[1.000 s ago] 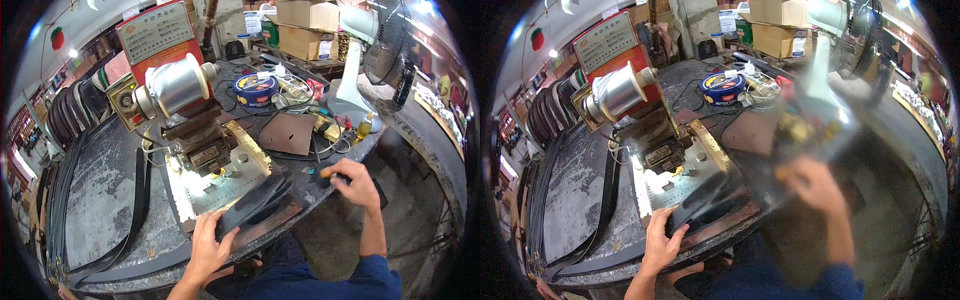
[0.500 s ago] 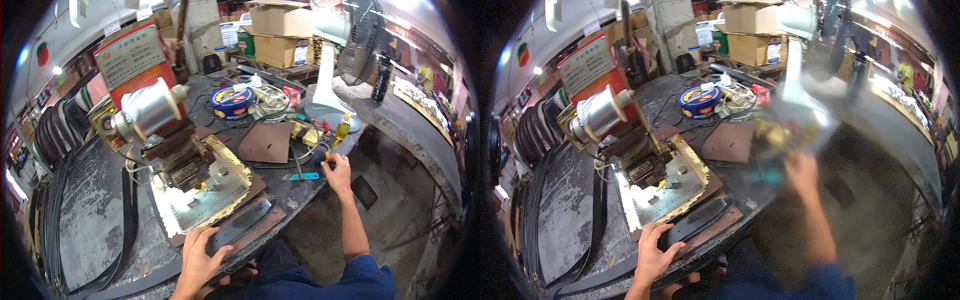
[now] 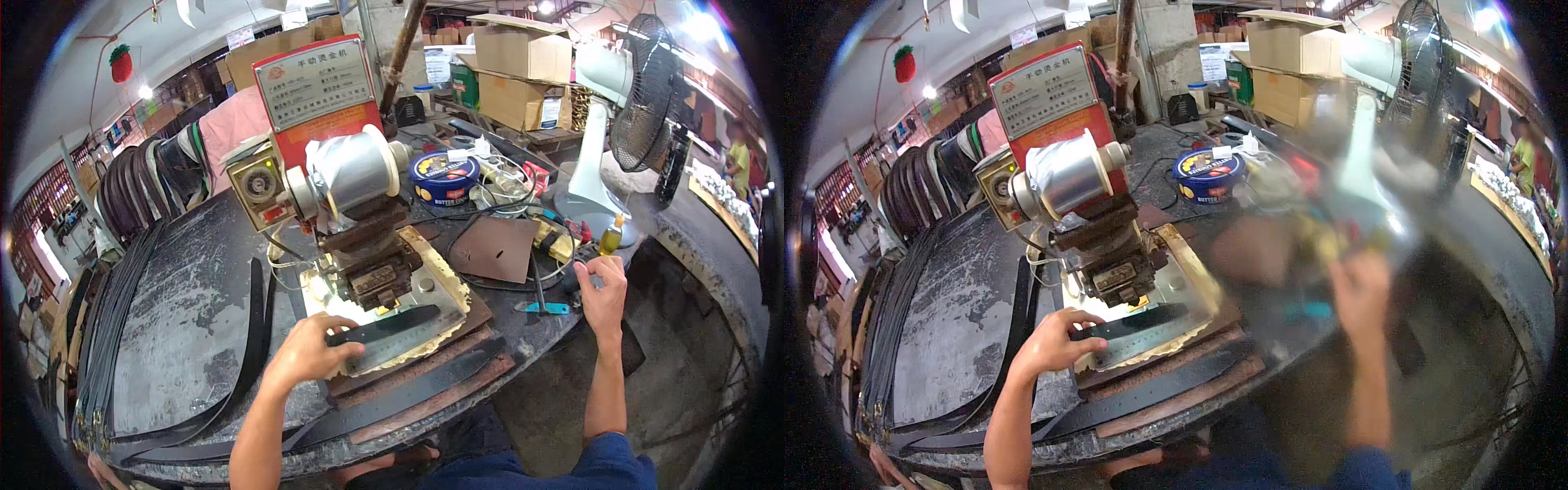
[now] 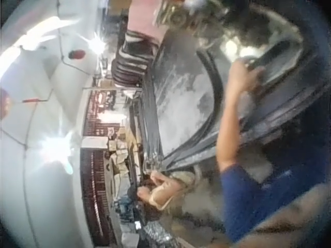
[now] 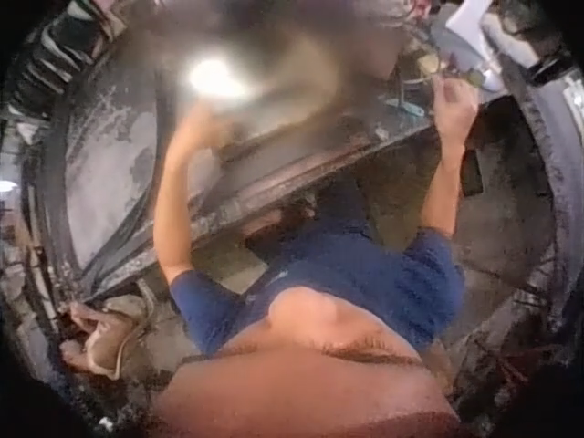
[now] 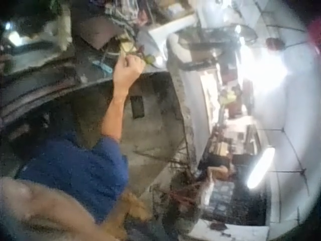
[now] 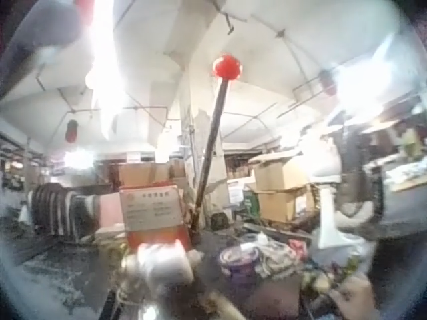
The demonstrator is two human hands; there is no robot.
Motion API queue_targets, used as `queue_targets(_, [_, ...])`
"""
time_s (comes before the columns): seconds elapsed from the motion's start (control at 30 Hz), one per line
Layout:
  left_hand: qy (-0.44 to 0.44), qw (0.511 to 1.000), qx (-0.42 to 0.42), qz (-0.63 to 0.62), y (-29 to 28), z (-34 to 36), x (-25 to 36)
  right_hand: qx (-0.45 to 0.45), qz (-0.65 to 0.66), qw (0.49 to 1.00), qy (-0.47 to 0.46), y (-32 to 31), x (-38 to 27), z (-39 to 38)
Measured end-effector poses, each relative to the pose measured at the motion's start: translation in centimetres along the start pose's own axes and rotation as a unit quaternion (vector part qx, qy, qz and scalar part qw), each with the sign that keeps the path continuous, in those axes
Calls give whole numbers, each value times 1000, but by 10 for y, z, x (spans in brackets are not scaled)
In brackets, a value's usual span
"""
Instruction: Tooling or stamping a leather belt strip using a manual press machine.
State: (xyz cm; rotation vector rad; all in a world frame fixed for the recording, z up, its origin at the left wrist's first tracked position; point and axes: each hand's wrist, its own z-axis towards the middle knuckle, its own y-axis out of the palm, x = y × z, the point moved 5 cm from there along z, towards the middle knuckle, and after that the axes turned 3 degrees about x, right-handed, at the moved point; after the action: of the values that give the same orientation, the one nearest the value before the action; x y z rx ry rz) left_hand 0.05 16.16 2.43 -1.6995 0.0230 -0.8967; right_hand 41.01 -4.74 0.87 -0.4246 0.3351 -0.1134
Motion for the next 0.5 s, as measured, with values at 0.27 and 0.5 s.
queue_targets(0.27, [-18, 999, -29, 10, 0, 43, -67, -5, 59, 997, -42, 16, -39, 29])
queue_targets(0.5, [7, 997, 9, 79, -3, 42, -54, 29, 157, 984, -73, -8, -113, 106])
